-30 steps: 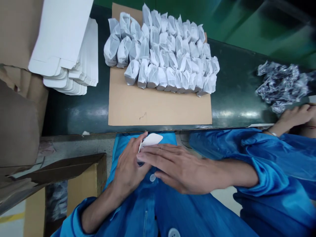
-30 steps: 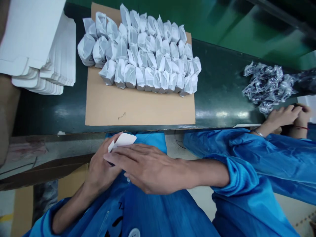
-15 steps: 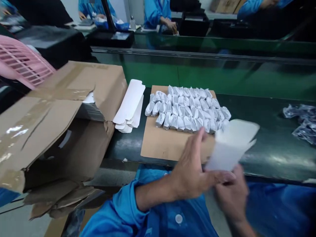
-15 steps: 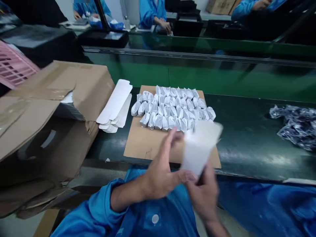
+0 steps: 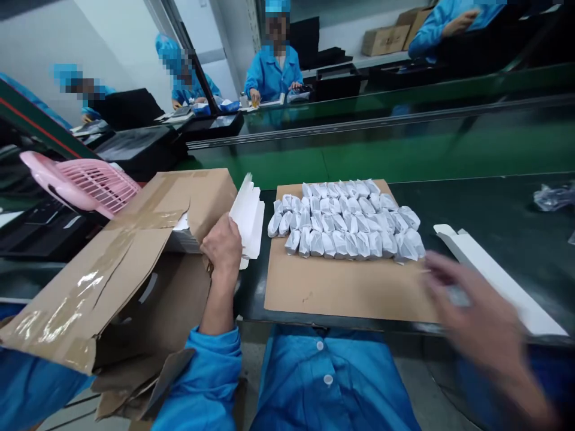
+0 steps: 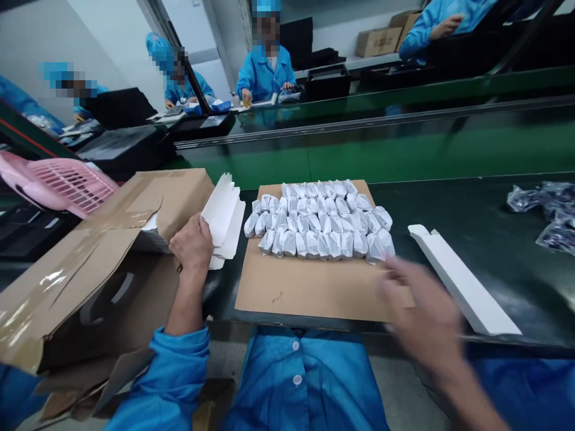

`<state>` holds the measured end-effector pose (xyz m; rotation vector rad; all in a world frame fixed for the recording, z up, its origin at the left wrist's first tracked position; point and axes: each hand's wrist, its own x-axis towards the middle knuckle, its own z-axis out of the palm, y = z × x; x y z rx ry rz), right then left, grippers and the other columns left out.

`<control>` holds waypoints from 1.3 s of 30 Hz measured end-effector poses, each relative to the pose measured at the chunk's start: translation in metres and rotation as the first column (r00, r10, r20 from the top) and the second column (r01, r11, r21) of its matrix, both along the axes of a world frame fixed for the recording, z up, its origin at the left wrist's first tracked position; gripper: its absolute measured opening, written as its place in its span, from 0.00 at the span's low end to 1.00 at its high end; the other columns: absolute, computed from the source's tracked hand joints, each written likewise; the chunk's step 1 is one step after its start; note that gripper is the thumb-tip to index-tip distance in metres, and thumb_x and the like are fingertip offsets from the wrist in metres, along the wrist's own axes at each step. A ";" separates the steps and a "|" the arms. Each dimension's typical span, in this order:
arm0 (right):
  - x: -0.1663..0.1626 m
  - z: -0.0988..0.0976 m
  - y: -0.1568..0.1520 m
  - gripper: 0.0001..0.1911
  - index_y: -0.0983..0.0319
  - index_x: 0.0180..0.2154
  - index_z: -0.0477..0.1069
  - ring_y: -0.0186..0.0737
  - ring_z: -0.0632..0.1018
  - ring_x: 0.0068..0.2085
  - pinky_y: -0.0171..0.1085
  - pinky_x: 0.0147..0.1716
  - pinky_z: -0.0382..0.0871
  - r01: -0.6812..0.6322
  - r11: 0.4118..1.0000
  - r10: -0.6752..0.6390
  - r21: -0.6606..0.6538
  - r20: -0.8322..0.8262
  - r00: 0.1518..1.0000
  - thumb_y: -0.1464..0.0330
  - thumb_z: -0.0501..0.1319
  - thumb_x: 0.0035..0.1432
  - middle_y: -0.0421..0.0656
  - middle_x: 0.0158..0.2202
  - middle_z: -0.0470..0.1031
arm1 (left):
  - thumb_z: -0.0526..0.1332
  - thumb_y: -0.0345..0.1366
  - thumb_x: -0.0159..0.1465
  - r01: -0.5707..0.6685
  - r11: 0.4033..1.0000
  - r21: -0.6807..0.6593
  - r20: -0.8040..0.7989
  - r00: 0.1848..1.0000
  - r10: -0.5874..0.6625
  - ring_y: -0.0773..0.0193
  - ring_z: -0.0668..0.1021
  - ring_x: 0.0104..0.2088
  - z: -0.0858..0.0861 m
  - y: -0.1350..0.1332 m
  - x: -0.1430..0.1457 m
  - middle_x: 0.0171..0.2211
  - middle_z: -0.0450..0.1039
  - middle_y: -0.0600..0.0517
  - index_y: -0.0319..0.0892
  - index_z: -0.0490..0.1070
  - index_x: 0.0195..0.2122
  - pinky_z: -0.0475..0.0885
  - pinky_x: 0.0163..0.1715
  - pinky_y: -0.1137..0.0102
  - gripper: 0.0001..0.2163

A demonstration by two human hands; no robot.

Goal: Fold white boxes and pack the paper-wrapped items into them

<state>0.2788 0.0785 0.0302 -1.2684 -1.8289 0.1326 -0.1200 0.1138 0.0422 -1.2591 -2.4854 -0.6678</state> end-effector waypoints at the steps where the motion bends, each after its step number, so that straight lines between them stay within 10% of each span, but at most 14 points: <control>1: -0.037 0.001 -0.013 0.14 0.59 0.48 0.76 0.42 0.81 0.34 0.41 0.36 0.77 -0.149 0.989 0.149 -0.019 -0.008 0.989 0.65 0.63 0.61 0.46 0.39 0.81 | 0.47 0.37 0.70 -0.028 0.999 0.036 -0.005 1.000 0.028 0.46 0.81 0.41 0.002 0.002 -0.003 0.40 0.80 0.37 0.39 0.75 0.52 0.73 0.42 0.56 0.19; 5: -0.150 0.003 -0.032 0.17 0.62 0.53 0.73 0.38 0.81 0.39 0.39 0.41 0.77 -0.581 0.782 0.508 -0.226 -0.307 0.804 0.65 0.60 0.65 0.47 0.42 0.80 | 0.50 0.37 0.70 0.050 0.987 0.150 -0.038 0.998 -0.044 0.48 0.81 0.48 0.006 0.002 -0.006 0.46 0.80 0.37 0.38 0.76 0.50 0.73 0.47 0.57 0.17; 10: -0.207 0.006 -0.002 0.40 0.62 0.66 0.54 0.45 0.76 0.55 0.43 0.52 0.73 -0.762 0.559 0.254 -0.327 -0.807 0.533 0.54 0.64 0.59 0.57 0.63 0.66 | 0.54 0.35 0.70 0.354 0.856 0.377 -0.195 0.934 -0.300 0.54 0.78 0.54 -0.023 -0.050 0.052 0.51 0.78 0.41 0.40 0.75 0.52 0.72 0.56 0.59 0.14; 14: -0.179 0.007 0.018 0.28 0.64 0.52 0.70 0.43 0.80 0.43 0.40 0.42 0.76 -0.797 0.491 0.115 -0.353 -0.880 0.461 0.50 0.62 0.60 0.50 0.47 0.78 | 0.61 0.34 0.65 0.761 0.567 0.316 -0.095 0.620 -0.779 0.52 0.77 0.56 -0.036 -0.120 0.100 0.57 0.74 0.43 0.48 0.65 0.62 0.75 0.54 0.56 0.23; 17: -0.127 0.009 0.024 0.22 0.66 0.40 0.75 0.37 0.76 0.30 0.33 0.29 0.71 -0.815 0.148 0.319 -0.560 -0.753 0.576 0.54 0.67 0.54 0.43 0.33 0.78 | 0.60 0.42 0.66 0.460 0.633 0.622 0.225 0.670 -0.708 0.52 0.69 0.64 -0.013 -0.143 0.095 0.66 0.63 0.47 0.54 0.58 0.66 0.74 0.56 0.55 0.27; 19: -0.100 0.012 0.023 0.20 0.67 0.36 0.75 0.36 0.76 0.31 0.32 0.28 0.68 -0.730 0.001 0.579 -0.683 -0.595 0.558 0.56 0.69 0.53 0.41 0.32 0.77 | 0.64 0.48 0.62 0.375 0.727 0.576 0.519 0.519 -0.679 0.50 0.75 0.58 0.002 -0.138 0.082 0.62 0.68 0.44 0.50 0.57 0.67 0.78 0.48 0.57 0.33; 21: -0.088 0.014 0.014 0.20 0.66 0.42 0.75 0.39 0.77 0.34 0.33 0.31 0.69 -0.634 0.137 0.757 -0.761 -0.332 0.563 0.56 0.66 0.57 0.43 0.36 0.78 | 0.67 0.48 0.58 0.502 0.799 0.330 0.752 0.372 -0.544 0.56 0.83 0.38 0.006 -0.124 0.074 0.42 0.81 0.45 0.41 0.74 0.50 0.80 0.34 0.66 0.22; 24: -0.089 0.012 -0.015 0.34 0.68 0.60 0.64 0.50 0.78 0.43 0.43 0.40 0.72 -0.440 0.715 0.642 -0.544 0.260 0.722 0.54 0.64 0.60 0.54 0.47 0.77 | 0.66 0.46 0.60 0.392 0.881 0.264 0.874 0.289 -0.390 0.65 0.78 0.24 -0.009 -0.109 0.075 0.28 0.78 0.52 0.39 0.76 0.36 0.76 0.24 0.71 0.14; 26: -0.091 0.009 -0.034 0.37 0.73 0.63 0.59 0.54 0.78 0.44 0.48 0.41 0.72 -0.358 0.904 0.427 -0.234 0.507 0.749 0.56 0.63 0.62 0.61 0.49 0.75 | 0.65 0.46 0.61 0.325 0.892 0.315 0.918 0.136 -0.373 0.66 0.78 0.23 -0.019 -0.108 0.077 0.28 0.77 0.53 0.40 0.75 0.35 0.75 0.23 0.72 0.13; 31: -0.078 0.013 -0.039 0.30 0.74 0.62 0.58 0.51 0.76 0.49 0.46 0.45 0.73 -0.614 0.766 0.606 -0.193 0.535 0.588 0.61 0.57 0.66 0.58 0.53 0.74 | 0.66 0.43 0.60 0.709 0.644 0.286 0.958 -0.199 -0.206 0.64 0.78 0.21 -0.011 -0.114 0.061 0.24 0.77 0.51 0.40 0.79 0.39 0.76 0.21 0.72 0.12; 34: -0.069 0.021 -0.026 0.31 0.74 0.63 0.57 0.52 0.73 0.53 0.48 0.48 0.72 -0.666 0.704 0.680 -0.248 0.506 0.531 0.61 0.56 0.67 0.58 0.58 0.71 | 0.66 0.42 0.60 0.771 0.572 0.278 0.947 -0.122 -0.296 0.65 0.77 0.20 0.001 -0.114 0.058 0.22 0.77 0.52 0.40 0.81 0.40 0.75 0.20 0.73 0.12; 39: -0.070 0.026 -0.025 0.28 0.77 0.61 0.60 0.55 0.75 0.50 0.50 0.46 0.74 -0.641 0.741 0.616 -0.199 0.582 0.531 0.63 0.57 0.67 0.61 0.54 0.73 | 0.65 0.39 0.60 0.713 0.663 0.227 0.872 0.154 -0.464 0.67 0.78 0.21 0.000 -0.113 0.074 0.26 0.79 0.53 0.40 0.81 0.41 0.76 0.20 0.76 0.11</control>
